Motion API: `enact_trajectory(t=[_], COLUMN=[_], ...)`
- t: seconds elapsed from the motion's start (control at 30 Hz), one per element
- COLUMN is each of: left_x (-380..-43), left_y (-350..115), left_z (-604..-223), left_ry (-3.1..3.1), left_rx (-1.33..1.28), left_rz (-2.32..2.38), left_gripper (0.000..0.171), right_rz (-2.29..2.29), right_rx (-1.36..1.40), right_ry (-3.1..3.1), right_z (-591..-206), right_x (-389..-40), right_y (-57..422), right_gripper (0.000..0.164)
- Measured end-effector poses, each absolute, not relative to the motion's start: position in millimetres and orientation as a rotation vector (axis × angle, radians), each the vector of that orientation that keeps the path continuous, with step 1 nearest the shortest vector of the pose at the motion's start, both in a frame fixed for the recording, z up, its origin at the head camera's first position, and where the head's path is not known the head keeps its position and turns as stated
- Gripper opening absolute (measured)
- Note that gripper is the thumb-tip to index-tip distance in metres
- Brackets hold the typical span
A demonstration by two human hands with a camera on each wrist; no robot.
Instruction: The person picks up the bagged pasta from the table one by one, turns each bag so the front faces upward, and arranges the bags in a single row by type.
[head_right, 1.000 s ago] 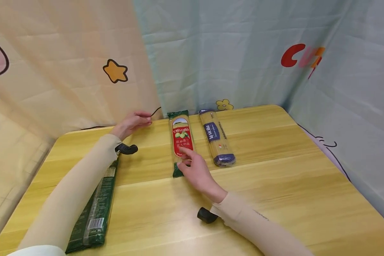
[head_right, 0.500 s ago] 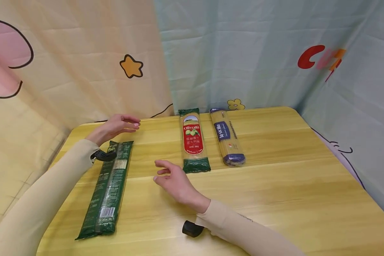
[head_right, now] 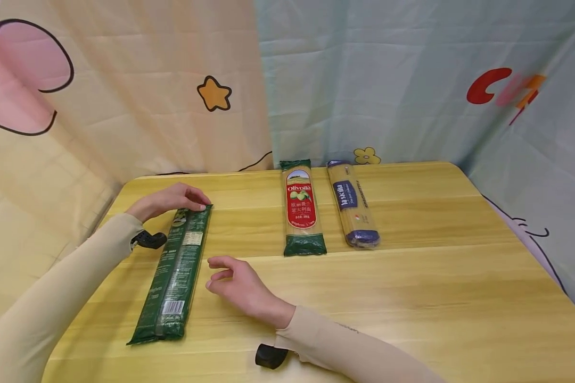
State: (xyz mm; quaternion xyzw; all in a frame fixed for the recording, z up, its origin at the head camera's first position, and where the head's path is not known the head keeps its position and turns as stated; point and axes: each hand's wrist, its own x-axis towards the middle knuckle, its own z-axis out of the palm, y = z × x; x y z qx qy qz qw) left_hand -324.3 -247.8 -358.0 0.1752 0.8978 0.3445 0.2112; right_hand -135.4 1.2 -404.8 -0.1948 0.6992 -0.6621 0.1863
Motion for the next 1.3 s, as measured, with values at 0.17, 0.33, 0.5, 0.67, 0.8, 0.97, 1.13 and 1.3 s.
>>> enact_trajectory(t=[0.17,0.33,0.5,0.67,0.8,0.97,1.13,1.3], left_x=[-321,-319,-317,-317,-315,-313,-313,-313], left_y=[-246,-245,-244,-245,-246,-249,-255,-259], left_z=[-363,-372,-378,-385,-390,-392,-395,-395], left_ry=[2.504,2.555,2.581,2.617,2.65,2.646,2.559,2.448], left_rx=[0.495,0.532,0.536,0.477,0.409,0.386,0.369,0.314], left_rz=[0.877,0.876,0.939,1.023,1.078,1.141,1.308,1.496], left_gripper=[0.044,0.045,0.036,0.027,0.017,0.015,0.016,0.018], right_rz=[-1.861,-1.833,-1.83,-1.836,-1.83,-1.825,-1.832,-1.833], right_rx=[-0.516,-0.496,-0.492,-0.498,-0.488,-0.478,-0.483,-0.478], right_ry=[1.918,1.907,1.914,1.901,1.898,1.898,1.876,1.852], right_z=[-408,-412,-416,-417,-419,-420,-422,-422], right_x=[-131,-128,-128,-128,-128,-128,-127,-126], right_y=[-5,-10,-10,-10,-9,-9,-10,-11], right_gripper=[0.043,0.042,0.041,0.04,0.04,0.039,0.038,0.037])
